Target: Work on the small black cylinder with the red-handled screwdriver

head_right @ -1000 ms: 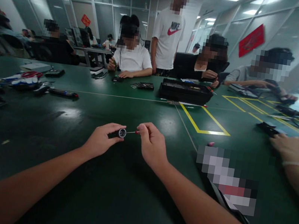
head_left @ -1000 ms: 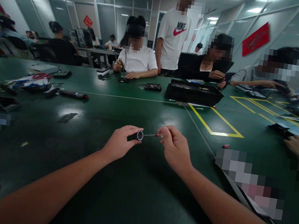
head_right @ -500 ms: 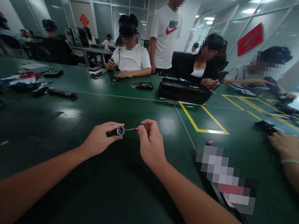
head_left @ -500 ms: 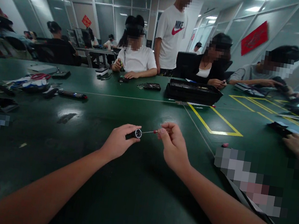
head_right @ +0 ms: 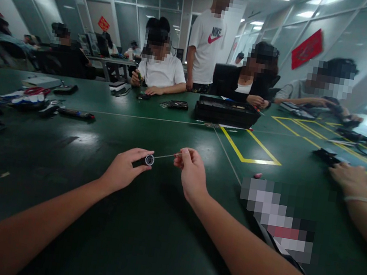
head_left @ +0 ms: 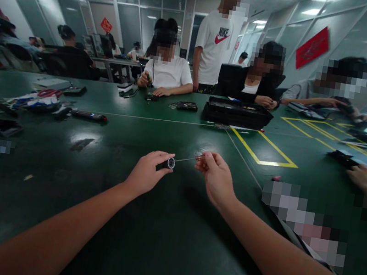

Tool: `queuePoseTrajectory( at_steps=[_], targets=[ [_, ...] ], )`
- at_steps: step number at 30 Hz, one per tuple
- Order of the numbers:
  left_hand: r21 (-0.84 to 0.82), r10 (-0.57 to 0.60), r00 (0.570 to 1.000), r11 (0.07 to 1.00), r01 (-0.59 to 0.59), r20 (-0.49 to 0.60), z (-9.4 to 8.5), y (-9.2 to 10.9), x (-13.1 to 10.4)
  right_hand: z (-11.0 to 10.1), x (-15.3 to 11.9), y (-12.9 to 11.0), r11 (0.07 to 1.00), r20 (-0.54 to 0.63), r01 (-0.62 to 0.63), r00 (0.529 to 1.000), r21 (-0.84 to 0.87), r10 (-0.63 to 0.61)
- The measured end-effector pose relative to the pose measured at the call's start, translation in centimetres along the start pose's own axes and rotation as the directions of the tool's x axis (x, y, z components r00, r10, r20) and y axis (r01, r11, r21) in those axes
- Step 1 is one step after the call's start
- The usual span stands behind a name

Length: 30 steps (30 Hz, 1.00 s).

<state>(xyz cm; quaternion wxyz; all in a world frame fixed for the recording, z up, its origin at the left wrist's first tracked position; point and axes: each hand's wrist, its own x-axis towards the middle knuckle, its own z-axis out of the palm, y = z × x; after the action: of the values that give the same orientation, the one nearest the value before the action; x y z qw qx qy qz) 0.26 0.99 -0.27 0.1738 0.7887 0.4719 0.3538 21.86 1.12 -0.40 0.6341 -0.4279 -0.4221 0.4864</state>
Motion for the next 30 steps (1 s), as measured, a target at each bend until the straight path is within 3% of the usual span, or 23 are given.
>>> queuePoseTrajectory(
  at_steps=[10,15,22,26,30],
  targets=[
    [0.030,0.030,1.000,0.999,-0.030,0.008,0.2,-0.3,-0.1,-0.1,-1.1,-1.2,0.897,0.141,0.310,0.950,-0.314,-0.279],
    [0.074,0.044,0.999,0.996,-0.045,0.022,0.1,-0.1,-0.1,0.1,-1.7,-1.5,0.827,0.217,0.383,0.923,-0.411,-0.319],
    [0.070,0.031,0.999,0.997,-0.033,0.027,0.2,-0.2,-0.2,0.1,-2.3,-2.4,0.629,0.262,0.496,0.863,-0.598,-0.432],
    [0.047,0.010,0.999,0.999,-0.011,0.031,0.1,-0.1,-0.3,0.1,-2.3,-2.6,0.619,0.242,0.495,0.860,-0.610,-0.450],
    [0.027,-0.007,0.999,1.000,0.006,0.036,0.0,0.3,-0.3,0.2,-2.4,-2.6,0.613,0.292,0.521,0.850,-0.594,-0.439]
  ],
)
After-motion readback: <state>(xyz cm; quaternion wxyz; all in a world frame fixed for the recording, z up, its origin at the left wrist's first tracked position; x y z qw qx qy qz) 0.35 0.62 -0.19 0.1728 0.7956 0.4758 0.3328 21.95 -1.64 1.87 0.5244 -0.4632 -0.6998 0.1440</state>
